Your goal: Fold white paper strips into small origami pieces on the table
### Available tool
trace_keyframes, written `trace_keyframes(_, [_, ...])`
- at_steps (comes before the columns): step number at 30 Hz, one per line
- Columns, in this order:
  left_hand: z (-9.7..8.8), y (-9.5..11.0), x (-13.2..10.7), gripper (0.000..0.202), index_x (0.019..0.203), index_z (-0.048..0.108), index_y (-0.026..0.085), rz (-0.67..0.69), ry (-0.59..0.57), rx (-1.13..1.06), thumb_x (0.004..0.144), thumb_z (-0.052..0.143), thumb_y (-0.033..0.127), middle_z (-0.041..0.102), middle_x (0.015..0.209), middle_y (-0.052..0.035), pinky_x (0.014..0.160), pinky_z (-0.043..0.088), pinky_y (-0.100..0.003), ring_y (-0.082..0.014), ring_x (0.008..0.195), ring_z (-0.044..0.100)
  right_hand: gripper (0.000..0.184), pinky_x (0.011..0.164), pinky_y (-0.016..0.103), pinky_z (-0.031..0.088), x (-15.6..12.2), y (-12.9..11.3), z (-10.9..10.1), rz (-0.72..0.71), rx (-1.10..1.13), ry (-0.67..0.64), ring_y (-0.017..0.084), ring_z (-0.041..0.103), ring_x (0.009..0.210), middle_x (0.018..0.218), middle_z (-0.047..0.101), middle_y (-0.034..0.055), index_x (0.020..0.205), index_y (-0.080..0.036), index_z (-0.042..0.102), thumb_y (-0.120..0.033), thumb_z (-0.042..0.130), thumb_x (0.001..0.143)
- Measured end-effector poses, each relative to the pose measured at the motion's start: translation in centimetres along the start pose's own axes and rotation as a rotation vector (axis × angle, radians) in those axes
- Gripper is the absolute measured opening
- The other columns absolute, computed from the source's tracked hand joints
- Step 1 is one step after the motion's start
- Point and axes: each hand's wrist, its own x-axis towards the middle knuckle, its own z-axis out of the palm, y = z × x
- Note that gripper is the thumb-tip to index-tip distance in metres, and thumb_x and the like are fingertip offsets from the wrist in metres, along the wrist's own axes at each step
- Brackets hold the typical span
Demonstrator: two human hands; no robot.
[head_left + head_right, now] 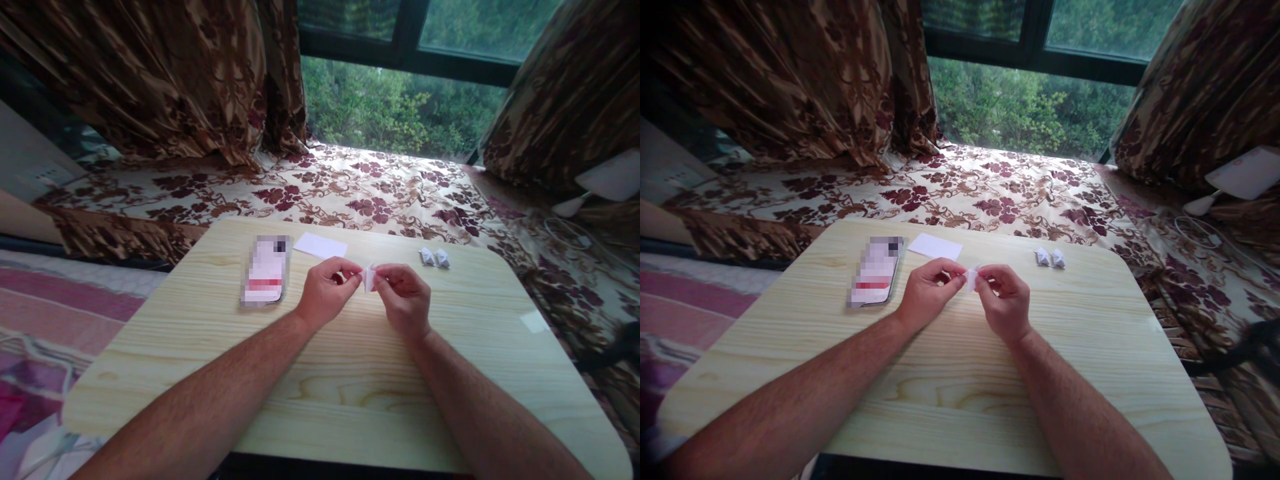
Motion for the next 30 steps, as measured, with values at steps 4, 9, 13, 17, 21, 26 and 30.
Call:
trace_keyframes(4, [0.00, -0.08, -0.02, 0.008, 0.085, 0.072, 0.018, 0.054, 0.005, 0.019, 0.081, 0.067, 0.022, 0.068, 0.079, -0.0021, 0.061, 0.047, -0.024, -0.0125, 0.070, 0.061, 0.015, 0.062, 0.029, 0.055, -0.08, 0.27, 0.03, 0.014, -0.014, 0.016, 0.016, 0.067, 0.073, 0.086, 0.070, 0.0039, 0.095, -0.020, 0.067, -0.017, 0.071, 0.081])
trace_keyframes(9, [-0.12, -0.09, -0.08, 0.007, 0.083, 0.071, 0.018, 0.097, 0.011, 0.067, 0.081, 0.067, 0.023, 0.066, 0.075, -0.0016, 0.063, 0.045, -0.026, -0.0121, 0.067, 0.056, 0.014, 0.065, 0.029, 0.055, -0.05, 0.28, 0.00, 0.019, -0.036, 0.017, 0.017, 0.067, 0.076, 0.087, 0.070, 0.0045, 0.094, -0.020, 0.066, -0.018, 0.070, 0.081])
trace_keyframes(13, [-0.22, 0.02, -0.09, 0.009, 0.080, 0.070, 0.018, 0.117, 0.015, 0.096, 0.083, 0.066, 0.026, 0.062, 0.070, -0.0009, 0.062, 0.043, -0.026, -0.0118, 0.064, 0.052, 0.013, 0.065, 0.030, 0.055, -0.08, 0.39, -0.01, 0.018, -0.065, 0.016, 0.017, 0.067, 0.075, 0.085, 0.070, 0.0039, 0.092, -0.020, 0.067, -0.018, 0.070, 0.080])
trace_keyframes(17, [-0.22, 0.13, -0.19, 0.009, 0.081, 0.070, 0.018, 0.124, -0.005, 0.109, 0.083, 0.065, 0.025, 0.061, 0.070, -0.0008, 0.061, 0.041, -0.026, -0.0117, 0.063, 0.051, 0.012, 0.065, 0.029, 0.055, -0.06, 0.42, -0.05, 0.021, -0.070, 0.020, 0.017, 0.067, 0.075, 0.086, 0.071, 0.0039, 0.092, -0.021, 0.067, -0.019, 0.070, 0.080])
trace_keyframes(21, [-0.23, 0.27, -0.33, 0.011, 0.080, 0.069, 0.018, 0.128, -0.011, 0.134, 0.084, 0.063, 0.026, 0.062, 0.070, -0.0013, 0.060, 0.041, -0.026, -0.0119, 0.062, 0.052, 0.014, 0.067, 0.030, 0.055, -0.03, 0.32, -0.04, 0.033, -0.053, 0.017, 0.017, 0.068, 0.076, 0.087, 0.071, 0.0039, 0.095, -0.021, 0.067, -0.020, 0.070, 0.081])
trace_keyframes(26, [-0.28, 0.50, -0.38, 0.016, 0.076, 0.068, 0.018, 0.107, -0.006, 0.179, 0.085, 0.061, 0.029, 0.062, 0.067, -0.0013, 0.061, 0.041, -0.026, -0.0124, 0.061, 0.052, 0.020, 0.067, 0.031, 0.056, -0.02, 0.27, 0.07, 0.062, -0.051, 0.017, 0.018, 0.068, 0.079, 0.091, 0.072, 0.0056, 0.101, -0.021, 0.065, -0.024, 0.070, 0.081])
trace_keyframes(30, [-0.25, 0.65, -0.40, 0.016, 0.074, 0.068, 0.018, 0.079, 0.025, 0.195, 0.083, 0.062, 0.030, 0.063, 0.066, -0.0009, 0.059, 0.041, -0.025, -0.0119, 0.060, 0.052, 0.034, 0.063, 0.029, 0.055, 0.14, 0.13, 0.12, 0.072, -0.046, 0.033, 0.017, 0.067, 0.084, 0.109, 0.068, 0.0070, 0.112, -0.023, 0.060, -0.024, 0.071, 0.079])
